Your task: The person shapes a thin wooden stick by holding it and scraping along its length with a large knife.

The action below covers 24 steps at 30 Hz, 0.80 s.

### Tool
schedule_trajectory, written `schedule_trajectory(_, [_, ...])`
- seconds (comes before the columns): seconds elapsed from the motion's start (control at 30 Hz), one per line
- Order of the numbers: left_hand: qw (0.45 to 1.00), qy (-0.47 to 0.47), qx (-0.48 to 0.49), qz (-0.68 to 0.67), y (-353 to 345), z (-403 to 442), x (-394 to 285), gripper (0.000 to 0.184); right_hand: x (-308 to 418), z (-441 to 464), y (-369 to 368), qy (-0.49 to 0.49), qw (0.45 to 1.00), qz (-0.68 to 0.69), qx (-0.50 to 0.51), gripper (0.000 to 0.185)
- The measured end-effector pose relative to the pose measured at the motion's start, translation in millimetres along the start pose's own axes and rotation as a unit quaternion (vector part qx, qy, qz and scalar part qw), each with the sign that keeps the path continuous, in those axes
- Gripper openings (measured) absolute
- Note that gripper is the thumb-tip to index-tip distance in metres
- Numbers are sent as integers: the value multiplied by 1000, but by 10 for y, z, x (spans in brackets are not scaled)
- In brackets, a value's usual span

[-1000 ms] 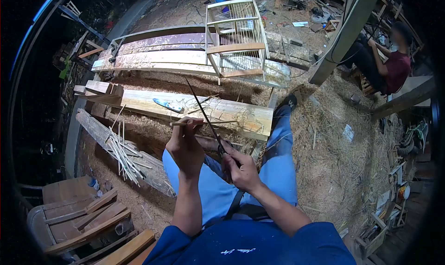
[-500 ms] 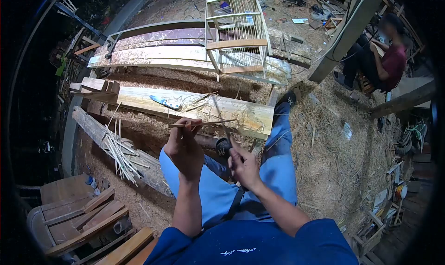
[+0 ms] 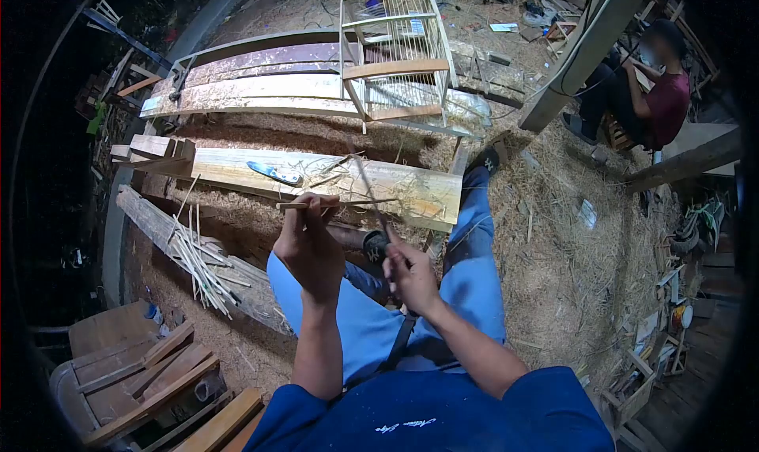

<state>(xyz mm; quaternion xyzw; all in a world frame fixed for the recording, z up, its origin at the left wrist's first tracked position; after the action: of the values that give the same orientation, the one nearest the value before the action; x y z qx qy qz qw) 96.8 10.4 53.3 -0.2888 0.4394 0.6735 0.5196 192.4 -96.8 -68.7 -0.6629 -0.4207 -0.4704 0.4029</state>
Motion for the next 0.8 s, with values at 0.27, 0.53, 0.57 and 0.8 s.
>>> schedule_trajectory(0.27, [998, 30, -20, -51, 114, -4, 103, 19, -683, 172, 241, -86, 994, -23, -67, 35])
schedule_trajectory(0.53, [1000, 7, 9, -9, 8, -24, 23, 22, 260, 105, -151, -23, 997, 67, 23, 40])
schedule_trajectory(0.57, [1000, 8, 11, -7, 7, -22, 20, 22, 372, 83, -208, 63, 997, 38, 15, 39])
schedule_trajectory(0.8, [997, 41, -13, -71, 115, -86, 80, 22, -883, 362, 209, -27, 995, -27, -92, 43])
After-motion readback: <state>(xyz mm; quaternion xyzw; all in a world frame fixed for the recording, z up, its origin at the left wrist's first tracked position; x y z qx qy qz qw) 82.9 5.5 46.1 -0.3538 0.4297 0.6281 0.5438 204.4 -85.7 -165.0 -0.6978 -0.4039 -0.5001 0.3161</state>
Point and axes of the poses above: each hand's wrist, its own z-axis towards the middle knuckle, its own y-axis out of the back of the hand, x = y × z, the point moved 1 cm from there along z, towards the middle knuckle, and after that the axes turned 1 degree about z, right-handed, at the moved point
